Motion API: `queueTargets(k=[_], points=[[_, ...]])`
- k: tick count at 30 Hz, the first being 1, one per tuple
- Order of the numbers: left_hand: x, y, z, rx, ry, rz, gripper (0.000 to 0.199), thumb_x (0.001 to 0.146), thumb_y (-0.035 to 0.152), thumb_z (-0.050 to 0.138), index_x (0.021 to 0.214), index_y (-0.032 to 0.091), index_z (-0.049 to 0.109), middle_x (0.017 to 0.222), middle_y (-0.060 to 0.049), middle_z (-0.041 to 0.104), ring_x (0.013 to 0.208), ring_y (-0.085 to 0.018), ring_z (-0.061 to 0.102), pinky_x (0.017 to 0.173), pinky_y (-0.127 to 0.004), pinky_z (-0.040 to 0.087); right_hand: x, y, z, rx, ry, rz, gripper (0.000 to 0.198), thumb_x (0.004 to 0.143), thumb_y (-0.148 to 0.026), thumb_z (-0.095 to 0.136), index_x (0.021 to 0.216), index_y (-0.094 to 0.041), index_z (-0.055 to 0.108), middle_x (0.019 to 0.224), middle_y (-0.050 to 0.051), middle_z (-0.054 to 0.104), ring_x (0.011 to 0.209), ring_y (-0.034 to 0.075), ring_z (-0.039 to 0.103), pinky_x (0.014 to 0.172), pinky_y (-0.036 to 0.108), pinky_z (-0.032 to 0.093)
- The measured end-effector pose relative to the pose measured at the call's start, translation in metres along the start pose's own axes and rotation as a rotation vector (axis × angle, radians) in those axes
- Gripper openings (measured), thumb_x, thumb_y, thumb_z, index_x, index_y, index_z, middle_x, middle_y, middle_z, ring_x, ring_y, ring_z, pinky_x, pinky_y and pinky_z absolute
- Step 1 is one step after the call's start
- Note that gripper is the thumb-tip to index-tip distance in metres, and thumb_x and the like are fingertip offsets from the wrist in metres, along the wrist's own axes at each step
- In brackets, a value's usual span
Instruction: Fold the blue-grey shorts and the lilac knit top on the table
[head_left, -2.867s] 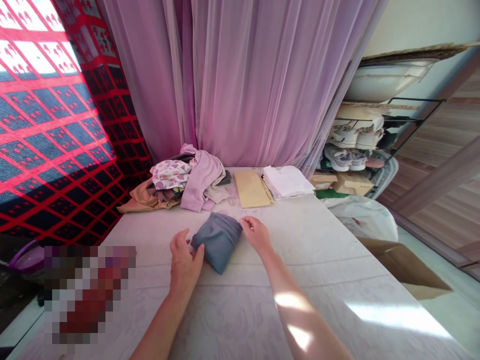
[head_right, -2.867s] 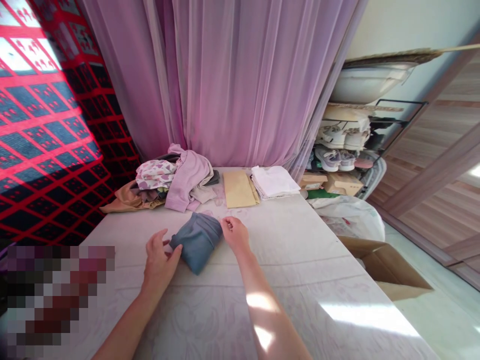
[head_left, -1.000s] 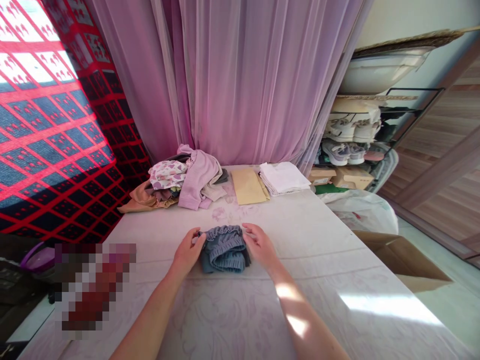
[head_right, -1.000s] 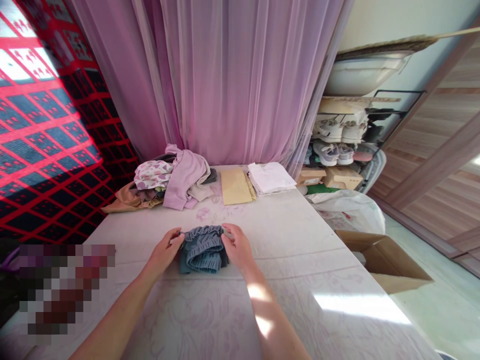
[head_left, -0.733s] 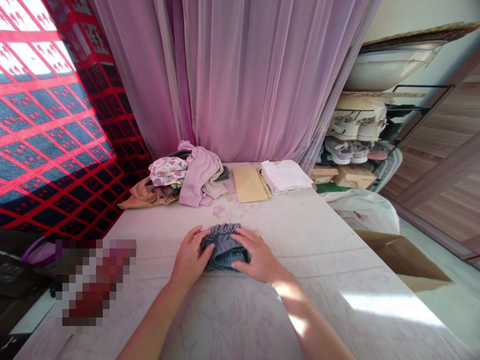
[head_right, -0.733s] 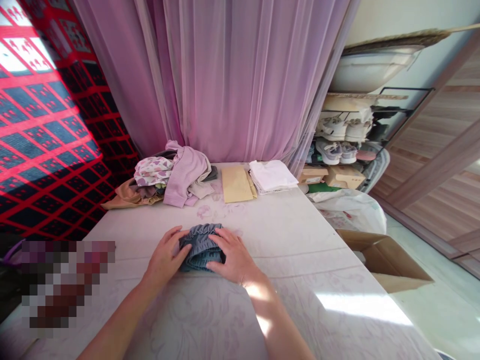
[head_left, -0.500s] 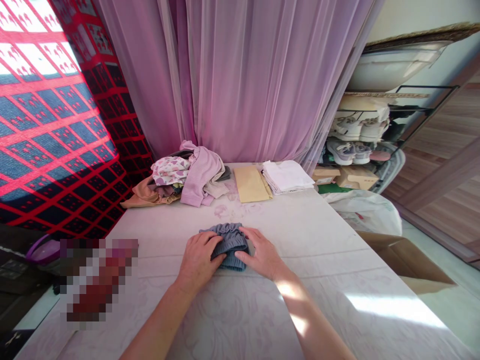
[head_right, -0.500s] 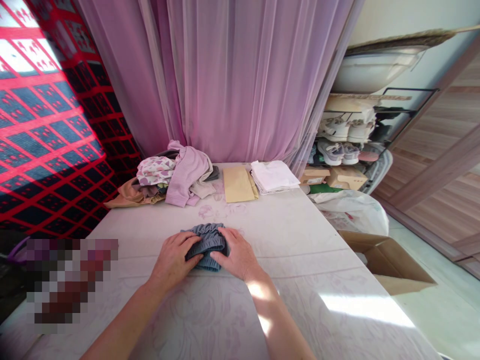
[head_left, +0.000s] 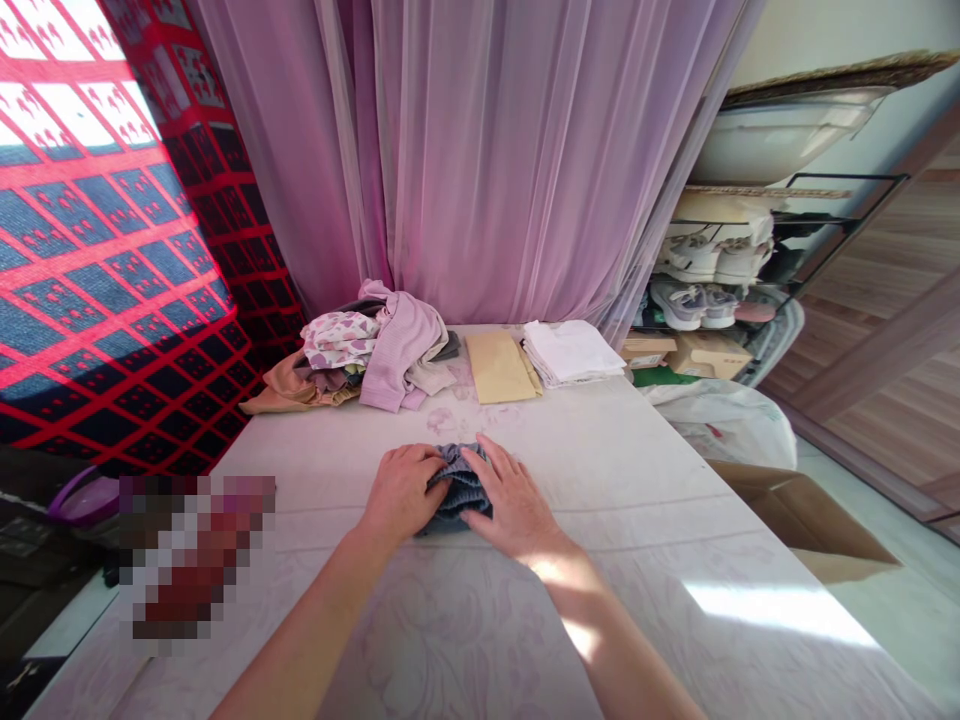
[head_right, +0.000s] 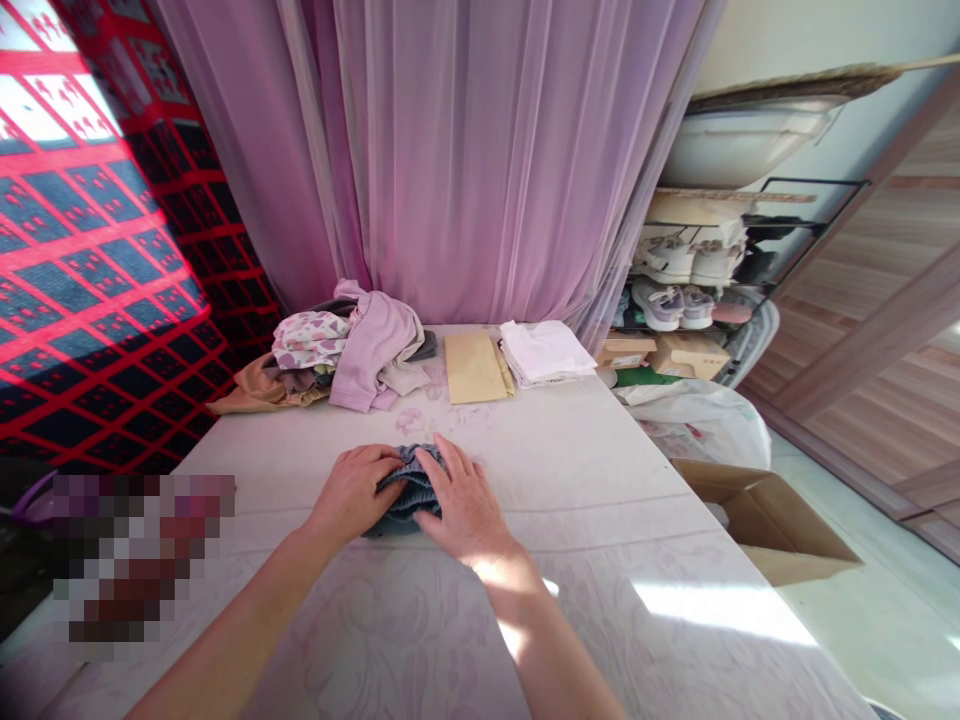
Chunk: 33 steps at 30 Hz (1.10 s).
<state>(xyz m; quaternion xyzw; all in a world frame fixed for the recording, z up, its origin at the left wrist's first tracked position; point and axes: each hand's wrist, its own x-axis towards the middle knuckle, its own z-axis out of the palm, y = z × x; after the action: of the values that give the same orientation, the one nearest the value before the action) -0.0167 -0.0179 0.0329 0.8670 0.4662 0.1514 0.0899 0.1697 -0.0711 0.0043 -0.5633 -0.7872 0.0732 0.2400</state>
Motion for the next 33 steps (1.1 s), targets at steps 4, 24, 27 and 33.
queueTargets(k=[4, 24, 27, 33], points=[[-0.004, -0.01, -0.006, -0.095, -0.141, 0.079, 0.038, 0.082, 0.039, 0.063, 0.118, 0.025, 0.065, 0.127, -0.006, 0.063, 0.119, -0.027, 0.054, 0.102, -0.044, 0.038, 0.012, 0.002, -0.001, -0.019, 0.033, -0.084, 0.06, 0.082, -0.016, 0.058, 0.14, -0.025, 0.047, 0.143, 0.011, 0.049, 0.128, 0.026, 0.047, 0.104, 0.045, 0.042], [0.017, -0.054, 0.001, -0.694, 0.062, -0.086, 0.083, 0.069, 0.05, 0.075, 0.139, 0.023, 0.04, 0.136, -0.011, 0.056, 0.123, -0.028, 0.053, 0.102, -0.042, 0.043, 0.106, -0.013, -0.079, -0.1, -0.189, 0.038, 0.021, 0.081, -0.029, 0.061, 0.098, -0.023, 0.071, 0.094, 0.003, 0.073, 0.088, 0.019, 0.064, 0.074, 0.026, 0.041], [0.008, -0.062, 0.006, -1.031, -0.05, -0.127, 0.091, 0.066, 0.056, 0.076, 0.141, 0.023, 0.037, 0.139, -0.012, 0.054, 0.127, -0.028, 0.051, 0.102, -0.043, 0.044, 0.124, -0.026, -0.117, -0.041, -0.159, -0.031, 0.019, 0.079, -0.027, 0.061, 0.094, -0.023, 0.072, 0.09, 0.001, 0.073, 0.085, 0.017, 0.063, 0.07, 0.024, 0.04], [-0.01, -0.051, 0.021, -1.316, -0.253, -0.165, 0.06, 0.069, 0.052, 0.076, 0.117, 0.019, 0.062, 0.115, -0.009, 0.07, 0.11, -0.026, 0.062, 0.102, -0.044, 0.043, 0.131, -0.049, -0.161, 0.186, -0.095, -0.071, 0.018, 0.074, -0.02, 0.063, 0.091, -0.018, 0.071, 0.079, -0.003, 0.069, 0.075, 0.012, 0.06, 0.069, 0.022, 0.043]])
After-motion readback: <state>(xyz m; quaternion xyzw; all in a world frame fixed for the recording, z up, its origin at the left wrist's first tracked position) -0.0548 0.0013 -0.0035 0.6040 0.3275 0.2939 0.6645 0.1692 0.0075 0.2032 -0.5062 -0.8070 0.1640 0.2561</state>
